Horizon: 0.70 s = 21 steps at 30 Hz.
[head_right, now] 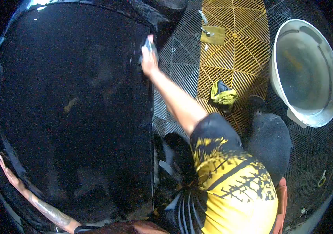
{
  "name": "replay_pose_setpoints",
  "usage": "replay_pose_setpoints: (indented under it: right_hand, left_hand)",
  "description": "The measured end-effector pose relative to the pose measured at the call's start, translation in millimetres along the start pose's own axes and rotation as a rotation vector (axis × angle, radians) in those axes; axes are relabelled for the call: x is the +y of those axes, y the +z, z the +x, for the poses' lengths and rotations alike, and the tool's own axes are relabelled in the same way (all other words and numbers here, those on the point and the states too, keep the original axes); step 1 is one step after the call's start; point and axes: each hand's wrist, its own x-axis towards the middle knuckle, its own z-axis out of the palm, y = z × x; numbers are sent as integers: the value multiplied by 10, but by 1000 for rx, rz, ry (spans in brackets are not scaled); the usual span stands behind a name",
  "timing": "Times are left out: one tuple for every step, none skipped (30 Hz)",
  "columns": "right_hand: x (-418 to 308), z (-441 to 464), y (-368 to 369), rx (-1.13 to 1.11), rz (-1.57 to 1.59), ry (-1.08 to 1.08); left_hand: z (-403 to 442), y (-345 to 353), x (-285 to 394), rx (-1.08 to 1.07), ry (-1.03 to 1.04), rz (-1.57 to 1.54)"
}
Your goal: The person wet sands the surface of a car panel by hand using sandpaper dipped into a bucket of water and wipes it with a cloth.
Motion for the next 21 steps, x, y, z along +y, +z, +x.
replay_pose_setpoints:
  right_hand:
    - [-42,-161,35,-10,217,151]
    - [-37,-317,64,10,414,300]
    - [-62,-227,87,37,259,138]
    - [-69,-160,117,61,104,-14]
    - [-21,-112,120,84,-54,-159]
    - [3,-49,98,108,-215,-307]
    - [-247,142,70,93,-383,-306]
    - [-415,251,112,104,-468,-246]
    - [-445,138,203,106,-519,-275]
    - [-461,-82,302,114,-570,-304]
    - [-455,-459,439,70,-585,-301]
    - [-394,-728,526,23,-602,-294]
    - [-402,-718,531,22,-601,-293]
    - [-415,-704,547,36,-618,-330]
    - [-426,-691,562,48,-633,-364]
    - [-633,-426,516,35,-611,-295]
    - [-659,-18,433,59,-596,-274]
    - [-673,255,388,85,-581,-257]
    - [-663,229,424,82,-579,-261]
    - [-675,120,492,87,-551,-249]
    - [-749,-4,542,100,-526,-245]
  left_hand:
    - [-3,-3,-15,12,14,21]
    - [6,-6,-13,18,30,44]
    - [21,-5,-22,24,30,48]
    - [14,-14,-34,9,36,30]
    - [-5,-18,-31,-12,41,9]
    - [-8,-17,-38,-22,37,9]
    - [-8,-13,-52,-27,41,20]
    - [-7,-27,-68,-33,48,33]
    - [-23,-42,-31,-31,45,38]
    - [-15,-50,13,-31,43,45]
    - [-2,-27,46,-22,38,48]
    - [5,-8,41,-15,36,46]
    - [8,-11,28,-21,32,21]
    - [3,-28,26,-29,26,-1]
    - [-2,-41,18,-34,24,5]
    - [10,-34,31,-35,15,0]
    - [1,-26,49,-31,5,-8]
    - [-9,-18,67,-29,2,-6]
    - [-22,-18,88,-29,2,19]
    - [-2,-27,97,-30,10,42]
    - [5,-36,70,-30,14,27]
